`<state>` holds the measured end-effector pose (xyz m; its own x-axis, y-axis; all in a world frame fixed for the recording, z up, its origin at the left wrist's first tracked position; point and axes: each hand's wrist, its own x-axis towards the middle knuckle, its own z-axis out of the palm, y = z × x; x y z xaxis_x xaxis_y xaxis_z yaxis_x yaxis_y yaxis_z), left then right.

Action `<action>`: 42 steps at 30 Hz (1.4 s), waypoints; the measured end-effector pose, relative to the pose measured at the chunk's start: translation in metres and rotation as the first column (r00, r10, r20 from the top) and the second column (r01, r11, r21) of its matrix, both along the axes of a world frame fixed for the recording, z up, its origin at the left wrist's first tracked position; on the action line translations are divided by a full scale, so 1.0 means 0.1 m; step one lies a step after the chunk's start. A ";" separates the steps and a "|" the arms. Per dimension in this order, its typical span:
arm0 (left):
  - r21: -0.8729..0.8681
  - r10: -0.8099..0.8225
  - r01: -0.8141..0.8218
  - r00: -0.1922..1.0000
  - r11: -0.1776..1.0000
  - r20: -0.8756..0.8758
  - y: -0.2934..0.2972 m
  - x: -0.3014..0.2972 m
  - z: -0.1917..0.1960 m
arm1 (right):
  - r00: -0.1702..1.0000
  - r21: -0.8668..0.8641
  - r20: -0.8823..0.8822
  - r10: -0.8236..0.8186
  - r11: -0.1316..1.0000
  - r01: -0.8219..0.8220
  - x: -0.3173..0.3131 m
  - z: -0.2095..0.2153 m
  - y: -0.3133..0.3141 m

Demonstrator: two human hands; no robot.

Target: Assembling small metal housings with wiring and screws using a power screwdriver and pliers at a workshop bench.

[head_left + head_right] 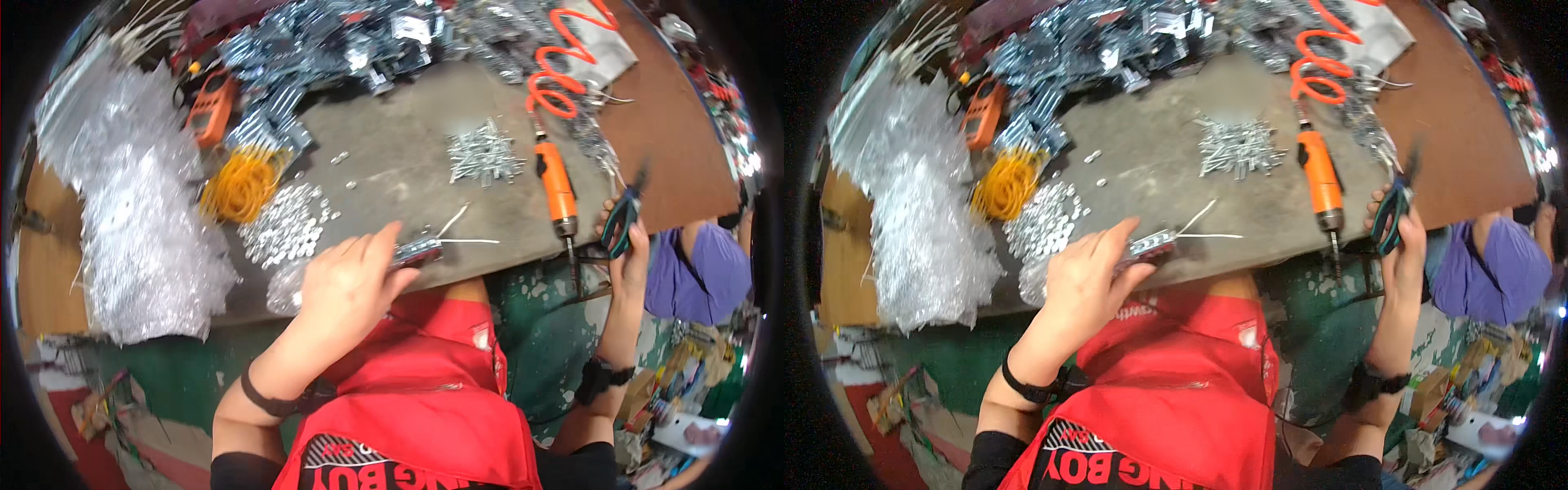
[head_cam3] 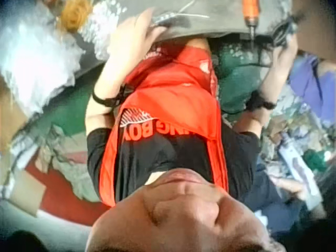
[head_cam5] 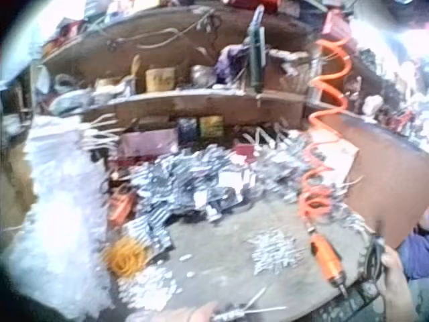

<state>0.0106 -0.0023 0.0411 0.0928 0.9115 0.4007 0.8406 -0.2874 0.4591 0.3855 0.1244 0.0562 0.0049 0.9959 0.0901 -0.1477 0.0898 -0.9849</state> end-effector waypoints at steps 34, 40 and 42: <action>-0.081 -0.052 0.054 0.998 0.995 0.024 -0.05 -0.05 0.02 | 0.099 -0.070 0.948 0.303 0.501 -0.863 -1.43 0.55 0.03; -0.052 0.006 -0.004 0.999 0.999 0.044 -0.02 0.04 -0.01 | 0.145 -0.029 0.956 0.254 0.577 -0.816 -1.42 0.45 -0.08; -0.025 0.017 -0.015 0.998 1.000 0.059 -0.01 0.07 -0.01 | 0.168 -0.012 0.956 0.241 0.603 -0.798 -1.39 0.42 -0.12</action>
